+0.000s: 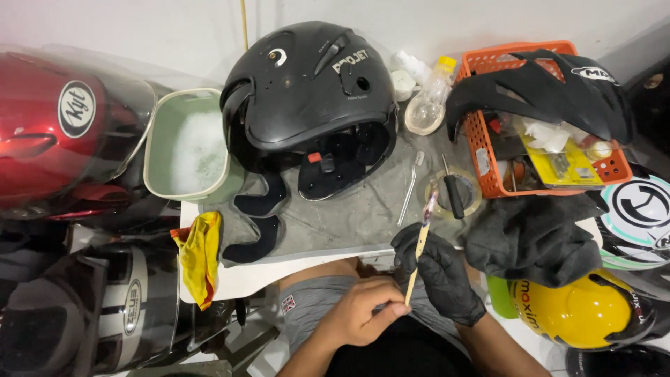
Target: The person applies a clear liquid from a small bottle onto a paintbrush and uses it to coat the interior lining of a black motorcycle helmet. They methodically brush the liquid onto the fabric padding inside the helmet shell.
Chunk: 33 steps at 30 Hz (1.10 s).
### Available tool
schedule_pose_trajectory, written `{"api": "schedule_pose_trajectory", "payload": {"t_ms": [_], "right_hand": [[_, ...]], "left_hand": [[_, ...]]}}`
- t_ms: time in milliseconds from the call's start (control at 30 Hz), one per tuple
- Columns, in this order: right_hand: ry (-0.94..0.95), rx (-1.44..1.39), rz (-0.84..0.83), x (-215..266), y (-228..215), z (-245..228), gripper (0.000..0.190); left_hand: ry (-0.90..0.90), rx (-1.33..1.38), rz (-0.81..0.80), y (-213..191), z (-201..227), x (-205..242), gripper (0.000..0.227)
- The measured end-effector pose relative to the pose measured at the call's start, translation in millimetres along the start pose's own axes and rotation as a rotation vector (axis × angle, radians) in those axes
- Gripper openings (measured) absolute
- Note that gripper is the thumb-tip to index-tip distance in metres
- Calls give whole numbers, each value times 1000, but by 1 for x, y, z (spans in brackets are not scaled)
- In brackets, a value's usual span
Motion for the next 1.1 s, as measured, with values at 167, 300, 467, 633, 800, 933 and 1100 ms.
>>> {"api": "schedule_pose_trajectory", "payload": {"t_ms": [167,300,467,633,800,933,1100], "right_hand": [[41,40,4,5,-3,9,35],[28,8,9,-6,2,9,37],[57,-58,-42,-16,4,19,34],[109,-26,-140,-32,14,11,34],[84,-141,-109,-44,20,11,37],[34,-115,-83,-50,22,-4,38],[10,-104,-85,-50,19,-11,40]], "left_hand": [[-43,84,-41,-1,3,-1,28],[-81,41,49,11,-18,4,27],[-267,430,121,9,-51,5,48],[-337,679,-104,-1,-49,7,51],[-386,819,-98,-3,-52,8,43],[-368,1196,-181,7,-53,12,37],[-315,1407,-202,21,-52,10,38]]}}
Point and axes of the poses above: each hand's wrist, its own x-axis away from the middle knuckle, its own y-axis out of the palm, z = x × y, the point moved 1 cm from there along -x, towards the middle knuckle, and after that the axes turned 13 degrees about -x, right-handed, at the moved point
